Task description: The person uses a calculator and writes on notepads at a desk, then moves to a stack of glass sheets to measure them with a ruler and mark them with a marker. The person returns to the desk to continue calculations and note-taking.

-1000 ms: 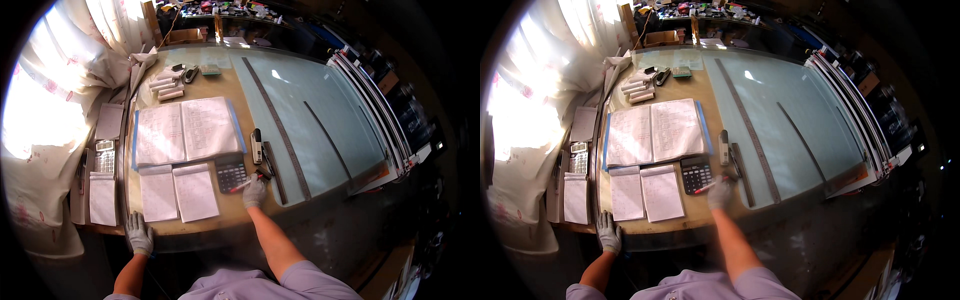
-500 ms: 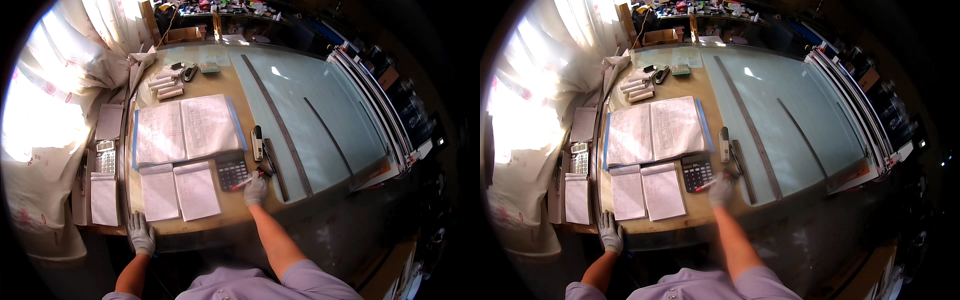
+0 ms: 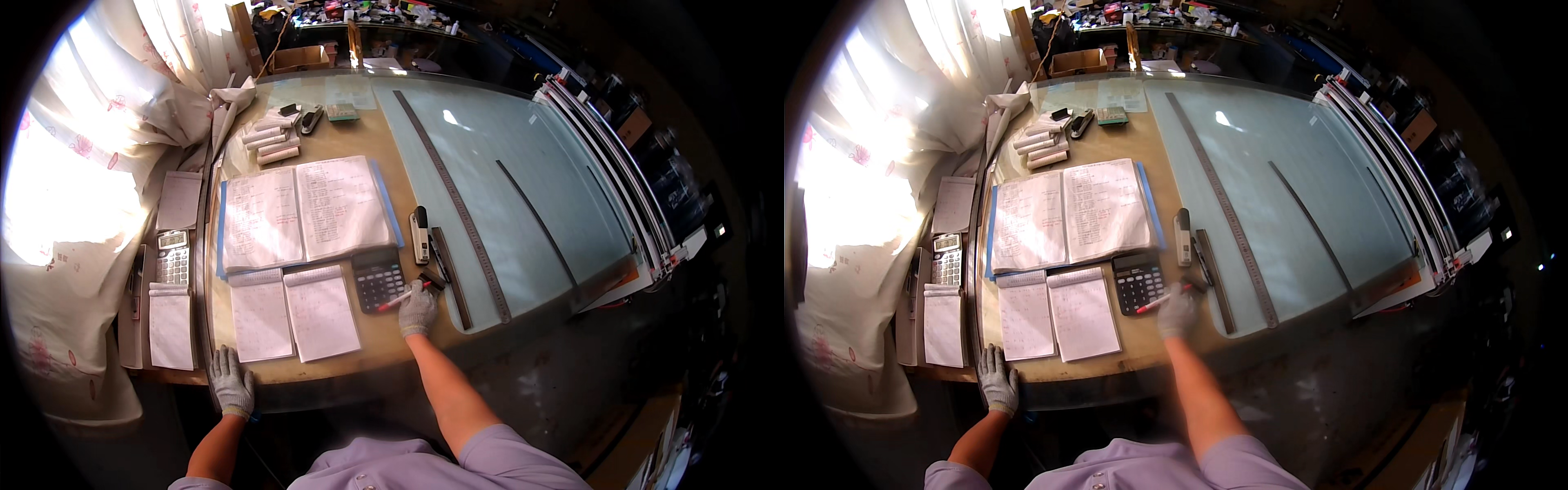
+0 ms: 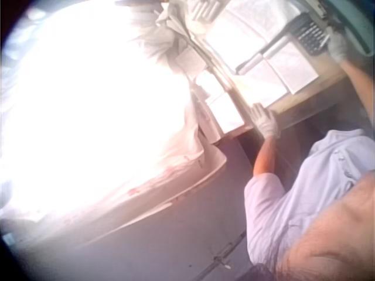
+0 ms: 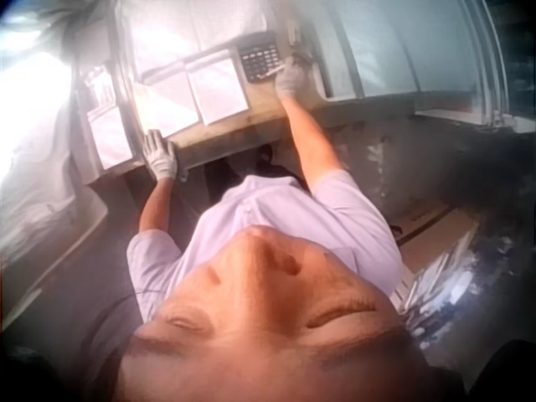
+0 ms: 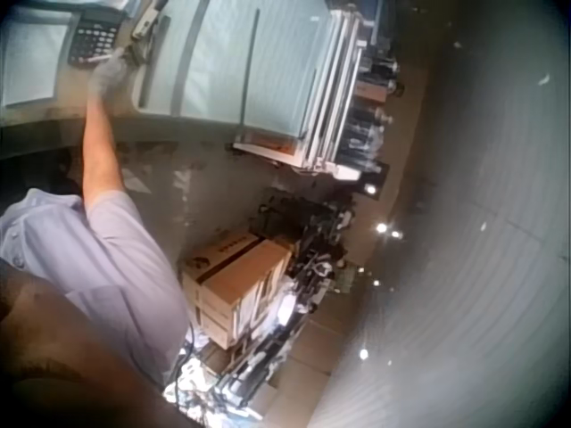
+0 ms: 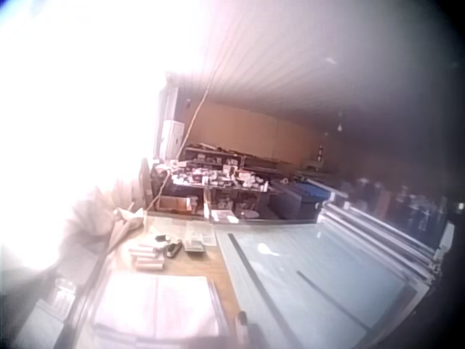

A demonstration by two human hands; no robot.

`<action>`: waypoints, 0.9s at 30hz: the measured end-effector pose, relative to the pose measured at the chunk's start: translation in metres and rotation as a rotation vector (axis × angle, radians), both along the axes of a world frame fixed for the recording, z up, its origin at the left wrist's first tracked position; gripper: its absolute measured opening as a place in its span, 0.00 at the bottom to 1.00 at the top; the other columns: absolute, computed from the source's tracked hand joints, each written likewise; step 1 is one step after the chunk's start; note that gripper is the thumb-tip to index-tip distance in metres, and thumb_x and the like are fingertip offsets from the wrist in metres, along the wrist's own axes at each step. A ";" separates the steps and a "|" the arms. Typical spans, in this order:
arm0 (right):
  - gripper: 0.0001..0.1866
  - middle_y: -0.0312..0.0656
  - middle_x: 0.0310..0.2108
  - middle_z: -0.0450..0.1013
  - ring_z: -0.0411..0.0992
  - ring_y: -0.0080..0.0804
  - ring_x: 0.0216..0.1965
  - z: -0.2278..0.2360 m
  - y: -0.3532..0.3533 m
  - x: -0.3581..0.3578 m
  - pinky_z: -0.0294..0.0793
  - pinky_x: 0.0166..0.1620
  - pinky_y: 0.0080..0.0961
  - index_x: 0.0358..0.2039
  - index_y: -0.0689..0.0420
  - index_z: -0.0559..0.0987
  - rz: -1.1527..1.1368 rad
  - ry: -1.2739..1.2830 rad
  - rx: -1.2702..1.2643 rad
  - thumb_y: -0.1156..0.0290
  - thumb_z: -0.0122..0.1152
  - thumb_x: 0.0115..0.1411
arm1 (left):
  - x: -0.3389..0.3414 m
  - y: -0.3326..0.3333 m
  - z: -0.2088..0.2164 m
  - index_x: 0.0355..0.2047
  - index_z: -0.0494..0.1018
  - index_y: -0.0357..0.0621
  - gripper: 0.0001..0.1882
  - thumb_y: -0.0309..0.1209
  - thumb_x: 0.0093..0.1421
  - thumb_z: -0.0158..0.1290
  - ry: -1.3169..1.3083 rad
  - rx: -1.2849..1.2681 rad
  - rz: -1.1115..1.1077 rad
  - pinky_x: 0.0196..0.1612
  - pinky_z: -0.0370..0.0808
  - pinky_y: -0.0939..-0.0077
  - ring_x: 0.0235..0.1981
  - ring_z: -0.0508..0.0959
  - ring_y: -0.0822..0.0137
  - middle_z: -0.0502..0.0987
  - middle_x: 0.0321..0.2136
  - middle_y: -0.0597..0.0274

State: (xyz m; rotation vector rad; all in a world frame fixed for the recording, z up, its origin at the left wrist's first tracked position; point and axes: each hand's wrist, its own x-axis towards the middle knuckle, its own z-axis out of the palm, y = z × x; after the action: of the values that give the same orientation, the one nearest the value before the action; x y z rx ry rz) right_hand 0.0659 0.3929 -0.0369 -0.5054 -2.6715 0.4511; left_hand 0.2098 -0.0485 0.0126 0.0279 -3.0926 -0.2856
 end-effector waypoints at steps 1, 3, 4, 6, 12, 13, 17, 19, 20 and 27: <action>0.10 0.51 0.29 0.76 0.76 0.54 0.36 0.000 0.000 0.000 0.74 0.41 0.48 0.39 0.53 0.74 -0.003 -0.003 0.005 0.61 0.56 0.68 | 0.000 0.000 0.000 0.69 0.57 0.33 0.39 0.37 0.61 0.54 0.000 -0.002 0.001 0.74 0.46 0.47 0.72 0.53 0.42 0.56 0.71 0.43; 0.10 0.51 0.29 0.76 0.76 0.54 0.35 -0.001 0.001 0.000 0.74 0.40 0.48 0.40 0.53 0.74 -0.009 -0.007 0.016 0.61 0.56 0.68 | -0.001 0.001 0.000 0.69 0.57 0.34 0.39 0.37 0.61 0.54 0.002 -0.004 0.001 0.74 0.47 0.47 0.73 0.53 0.42 0.56 0.71 0.43; 0.09 0.51 0.29 0.76 0.77 0.53 0.36 -0.002 0.001 -0.001 0.74 0.40 0.48 0.39 0.53 0.74 -0.011 -0.003 0.024 0.61 0.55 0.67 | -0.001 0.001 0.000 0.69 0.57 0.34 0.39 0.36 0.61 0.54 0.003 0.001 0.001 0.74 0.47 0.47 0.73 0.53 0.42 0.56 0.71 0.43; 0.08 0.50 0.29 0.77 0.77 0.52 0.36 -0.004 0.002 -0.002 0.75 0.39 0.48 0.39 0.51 0.73 -0.014 0.006 0.038 0.62 0.54 0.67 | -0.001 0.001 0.001 0.69 0.57 0.34 0.39 0.36 0.61 0.54 0.004 0.010 0.003 0.74 0.47 0.47 0.73 0.53 0.42 0.56 0.71 0.43; 0.08 0.50 0.29 0.77 0.77 0.52 0.36 -0.003 0.001 -0.002 0.74 0.40 0.49 0.37 0.52 0.74 -0.017 -0.002 0.034 0.61 0.55 0.67 | 0.000 0.000 0.001 0.69 0.57 0.33 0.39 0.37 0.61 0.54 0.002 0.014 -0.009 0.74 0.46 0.47 0.73 0.52 0.41 0.56 0.71 0.43; 0.08 0.50 0.29 0.77 0.77 0.52 0.36 -0.003 0.001 -0.002 0.74 0.41 0.48 0.36 0.52 0.75 -0.013 0.010 0.033 0.61 0.55 0.67 | 0.000 0.000 0.002 0.69 0.57 0.33 0.39 0.37 0.61 0.53 0.002 0.018 -0.006 0.74 0.46 0.47 0.73 0.52 0.41 0.56 0.71 0.43; 0.08 0.50 0.29 0.77 0.77 0.52 0.37 -0.006 0.003 -0.002 0.74 0.41 0.48 0.36 0.52 0.75 -0.011 0.019 0.035 0.61 0.55 0.67 | -0.001 0.000 -0.001 0.69 0.57 0.33 0.39 0.37 0.61 0.53 -0.004 0.025 -0.004 0.74 0.45 0.47 0.73 0.52 0.41 0.56 0.71 0.43; 0.08 0.50 0.29 0.77 0.77 0.52 0.37 -0.005 0.002 -0.002 0.74 0.42 0.48 0.37 0.52 0.75 -0.012 0.001 0.030 0.61 0.55 0.67 | 0.000 -0.001 -0.001 0.69 0.57 0.33 0.39 0.38 0.61 0.53 -0.007 0.019 0.000 0.74 0.45 0.47 0.73 0.52 0.41 0.56 0.71 0.43; 0.08 0.50 0.29 0.78 0.77 0.52 0.38 -0.005 0.001 -0.002 0.74 0.42 0.48 0.37 0.52 0.75 -0.014 -0.013 0.027 0.61 0.55 0.67 | 0.000 -0.001 0.000 0.69 0.57 0.33 0.39 0.38 0.61 0.53 -0.010 0.018 0.003 0.74 0.45 0.47 0.73 0.52 0.41 0.56 0.71 0.43; 0.09 0.50 0.29 0.78 0.78 0.51 0.37 -0.007 0.003 -0.003 0.75 0.41 0.47 0.38 0.52 0.74 -0.015 -0.014 0.044 0.61 0.56 0.66 | -0.001 0.000 0.000 0.69 0.56 0.33 0.39 0.38 0.62 0.53 -0.011 0.009 0.004 0.74 0.45 0.48 0.73 0.52 0.42 0.56 0.71 0.43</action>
State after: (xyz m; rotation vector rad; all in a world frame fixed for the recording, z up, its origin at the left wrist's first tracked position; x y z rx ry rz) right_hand 0.0631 0.3958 -0.0440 -0.5174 -2.6830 0.3842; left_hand 0.2092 -0.0485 0.0124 0.0359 -3.1014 -0.2999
